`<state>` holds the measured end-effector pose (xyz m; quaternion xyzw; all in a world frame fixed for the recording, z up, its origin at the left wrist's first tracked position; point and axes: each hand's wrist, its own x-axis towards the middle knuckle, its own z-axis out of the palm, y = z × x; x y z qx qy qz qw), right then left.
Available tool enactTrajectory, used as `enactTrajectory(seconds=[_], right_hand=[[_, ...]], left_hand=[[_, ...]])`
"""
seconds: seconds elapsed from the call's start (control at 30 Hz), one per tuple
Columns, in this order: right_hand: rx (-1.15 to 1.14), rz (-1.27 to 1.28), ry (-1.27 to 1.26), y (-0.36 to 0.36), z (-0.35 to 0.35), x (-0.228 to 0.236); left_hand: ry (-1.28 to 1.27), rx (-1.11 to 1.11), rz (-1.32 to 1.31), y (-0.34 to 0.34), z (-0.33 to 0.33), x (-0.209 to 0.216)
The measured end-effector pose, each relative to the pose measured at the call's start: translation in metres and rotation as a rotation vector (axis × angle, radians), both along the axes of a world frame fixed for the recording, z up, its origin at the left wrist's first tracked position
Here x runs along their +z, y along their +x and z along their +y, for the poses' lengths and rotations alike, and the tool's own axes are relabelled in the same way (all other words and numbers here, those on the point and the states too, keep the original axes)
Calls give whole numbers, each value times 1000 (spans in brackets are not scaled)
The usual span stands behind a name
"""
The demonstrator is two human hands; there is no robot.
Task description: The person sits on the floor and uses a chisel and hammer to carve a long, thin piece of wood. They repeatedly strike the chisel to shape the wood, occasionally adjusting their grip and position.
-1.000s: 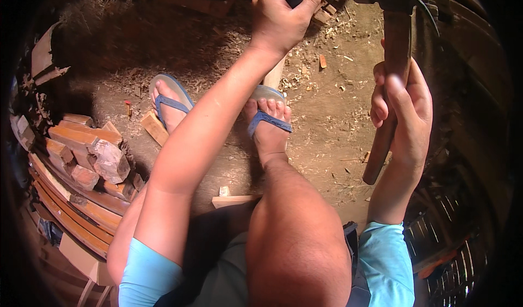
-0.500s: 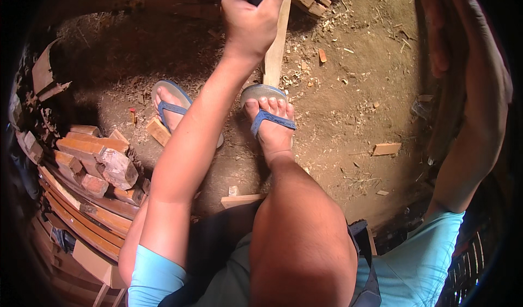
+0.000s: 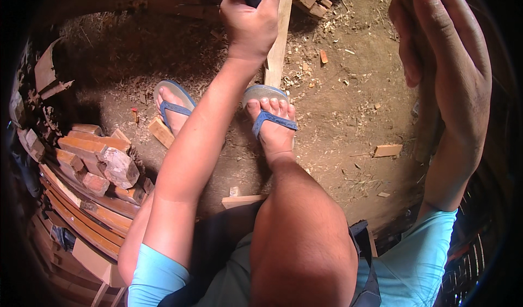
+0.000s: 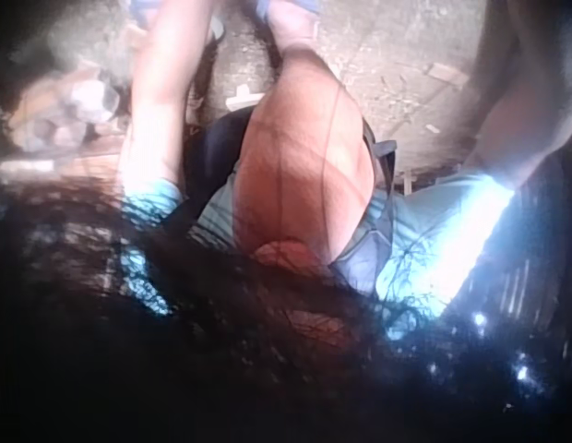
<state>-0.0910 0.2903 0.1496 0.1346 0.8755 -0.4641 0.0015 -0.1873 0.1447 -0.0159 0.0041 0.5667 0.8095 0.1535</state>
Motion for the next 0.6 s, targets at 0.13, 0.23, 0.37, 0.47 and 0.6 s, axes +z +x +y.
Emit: enactTrajectory(seconds=[0.13, 0.23, 0.37, 0.47, 0.6], right_hand=[[25, -1, 19, -2, 0, 2], [54, -8, 39, -3, -2, 3], [98, -15, 77, -7, -4, 2], [157, -18, 123, -16, -4, 3], [238, -32, 227, -34, -5, 9]], left_hand=[[-77, -39, 66, 1, -2, -2], [-92, -51, 68, 2, -4, -7], [-142, -11, 148, 6, 0, -2], [-253, 32, 258, 7, -2, -4], [-152, 50, 189, 8, 5, -5]])
